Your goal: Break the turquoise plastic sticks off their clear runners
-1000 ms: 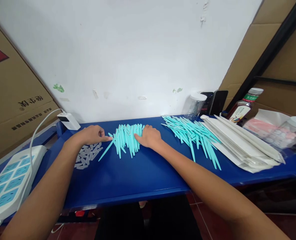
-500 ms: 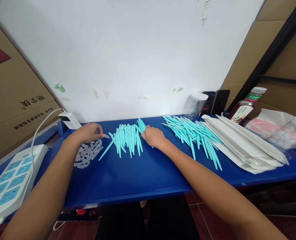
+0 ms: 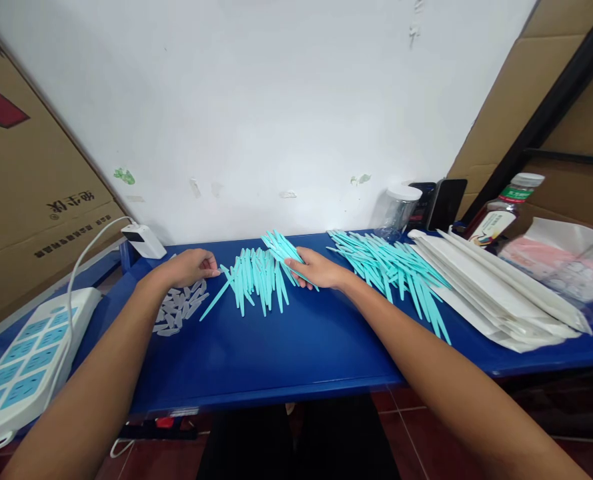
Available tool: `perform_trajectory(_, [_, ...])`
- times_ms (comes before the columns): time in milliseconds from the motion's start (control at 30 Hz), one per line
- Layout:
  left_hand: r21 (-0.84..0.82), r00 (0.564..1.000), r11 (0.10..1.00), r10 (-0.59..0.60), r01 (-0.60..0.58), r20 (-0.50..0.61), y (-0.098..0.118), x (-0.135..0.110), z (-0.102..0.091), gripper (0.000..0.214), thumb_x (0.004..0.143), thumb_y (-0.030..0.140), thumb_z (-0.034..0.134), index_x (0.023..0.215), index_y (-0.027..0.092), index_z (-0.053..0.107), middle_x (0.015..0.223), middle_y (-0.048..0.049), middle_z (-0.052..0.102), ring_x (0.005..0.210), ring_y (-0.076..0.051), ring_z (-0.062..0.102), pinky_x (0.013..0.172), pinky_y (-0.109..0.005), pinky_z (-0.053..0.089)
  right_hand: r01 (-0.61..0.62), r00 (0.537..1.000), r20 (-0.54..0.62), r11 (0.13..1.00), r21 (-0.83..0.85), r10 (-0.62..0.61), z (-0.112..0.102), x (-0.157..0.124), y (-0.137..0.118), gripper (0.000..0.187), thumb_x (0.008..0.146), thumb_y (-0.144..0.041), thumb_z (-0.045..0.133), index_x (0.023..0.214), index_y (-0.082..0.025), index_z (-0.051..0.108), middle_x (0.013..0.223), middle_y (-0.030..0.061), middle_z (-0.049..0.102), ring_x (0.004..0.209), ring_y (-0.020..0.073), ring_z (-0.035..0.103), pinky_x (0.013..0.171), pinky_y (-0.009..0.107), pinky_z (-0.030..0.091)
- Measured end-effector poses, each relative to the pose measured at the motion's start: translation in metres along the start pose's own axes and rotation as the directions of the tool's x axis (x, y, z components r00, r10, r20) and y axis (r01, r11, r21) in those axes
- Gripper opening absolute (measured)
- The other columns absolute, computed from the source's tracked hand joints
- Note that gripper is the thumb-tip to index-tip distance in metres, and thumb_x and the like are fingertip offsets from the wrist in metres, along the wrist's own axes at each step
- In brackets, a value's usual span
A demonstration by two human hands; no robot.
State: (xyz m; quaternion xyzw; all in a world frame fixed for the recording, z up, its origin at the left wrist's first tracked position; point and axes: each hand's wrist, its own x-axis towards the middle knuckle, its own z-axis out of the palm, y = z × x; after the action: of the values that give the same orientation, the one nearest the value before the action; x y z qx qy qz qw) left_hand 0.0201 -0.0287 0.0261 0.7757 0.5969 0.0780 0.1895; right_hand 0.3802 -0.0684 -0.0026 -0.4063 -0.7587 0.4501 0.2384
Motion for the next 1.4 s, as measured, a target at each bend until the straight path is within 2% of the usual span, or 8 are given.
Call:
perform_trajectory(167, [-0.179,0.966,0.962,0.172,-0.207,-0.193,0.017,-0.004,-0.001,0.035,0.083,0.056,0.073,0.088,0.021,0.072,0.086,-0.0082,0.078,0.081,-0.023,0.07,0.074,-0.034,0.052,0.043,0.999,-0.012,0.979,0.199,-0.041,0.0,-0.002,0.001,0.041,0.098,-0.059,0.063,0.092,-0.022,0.047,0.073,-0.0039,0.05,0.054,0.0087,0.043,0.046,0.023,0.032])
perform_trajectory(333, [-0.378,0.92,0.858,0.237,-0.348,-0.311,0.044,-0.006,0.007,0.043,0.085,0.058,0.075,0.096,0.017,0.076,0.093,-0.01,0.079,0.085,-0.022,0.071,0.078,-0.034,0.055,0.03,1.0,0.0,0.952,0.305,-0.032,-0.005,-0.001,0.0,0.043,0.096,-0.059,0.066,0.089,-0.021,0.049,0.074,-0.0044,0.045,0.053,0.0069,0.032,0.046,0.024,0.021])
perform_trajectory(467, [-0.497,0.93,0.798,0.21,-0.342,-0.302,0.058,-0.007,0.019,0.047,0.083,0.059,0.077,0.098,0.015,0.078,0.095,-0.0114,0.079,0.084,-0.022,0.072,0.072,-0.033,0.056,0.055,0.998,-0.008,0.955,0.292,-0.055,-0.01,-0.003,-0.004,0.044,0.096,-0.061,0.065,0.087,-0.021,0.05,0.071,-0.0048,0.044,0.052,0.007,0.031,0.046,0.024,0.019])
perform_trajectory(667, [-0.643,0.954,0.708,0.169,-0.292,-0.247,0.07,-0.008,0.035,0.047,0.08,0.058,0.081,0.098,0.015,0.081,0.091,-0.0111,0.08,0.083,-0.022,0.072,0.07,-0.033,0.056,0.09,0.994,-0.071,0.979,0.185,-0.078,-0.01,-0.006,-0.011,0.046,0.091,-0.062,0.07,0.086,-0.02,0.054,0.07,-0.0037,0.051,0.054,0.0084,0.039,0.047,0.023,0.025])
perform_trajectory(867, [-0.655,0.956,0.7,0.158,-0.284,-0.246,0.077,-0.011,0.038,0.044,0.078,0.055,0.084,0.099,0.016,0.082,0.1,-0.0133,0.081,0.09,-0.025,0.074,0.073,-0.034,0.057,0.079,0.996,-0.061,0.966,0.244,-0.067,-0.011,-0.007,-0.014,0.046,0.09,-0.062,0.072,0.088,-0.019,0.055,0.071,-0.0034,0.052,0.054,0.0082,0.037,0.047,0.023,0.024])
perform_trajectory(1167, [-0.65,0.923,0.674,0.134,-0.351,-0.36,0.077,-0.01,0.039,0.044,0.071,0.052,0.09,0.096,0.016,0.082,0.099,-0.012,0.082,0.092,-0.025,0.074,0.079,-0.036,0.059,0.01,1.0,0.019,0.913,0.409,-0.019,-0.011,-0.006,-0.012,0.042,0.091,-0.056,0.075,0.085,-0.02,0.053,0.069,-0.0045,0.047,0.051,0.0066,0.027,0.046,0.025,0.015])
perform_trajectory(1300, [-0.65,0.926,0.679,0.128,-0.342,-0.354,0.079,-0.012,0.038,0.045,0.073,0.052,0.089,0.098,0.016,0.083,0.096,-0.0113,0.082,0.085,-0.023,0.073,0.075,-0.035,0.058,0.008,1.0,0.019,0.915,0.403,-0.017,-0.01,-0.006,-0.013,0.043,0.091,-0.057,0.074,0.084,-0.02,0.052,0.068,-0.0048,0.046,0.05,0.0064,0.027,0.046,0.025,0.014])
perform_trajectory(1400, [-0.671,0.938,0.671,0.116,-0.316,-0.325,0.081,-0.014,0.037,0.047,0.076,0.055,0.086,0.101,0.015,0.083,0.092,-0.0116,0.082,0.08,-0.022,0.072,0.073,-0.035,0.056,0.043,0.999,-0.037,0.948,0.317,-0.033,-0.011,-0.008,-0.017,0.044,0.089,-0.058,0.074,0.085,-0.02,0.053,0.068,-0.0042,0.049,0.051,0.0075,0.031,0.045,0.024,0.018])
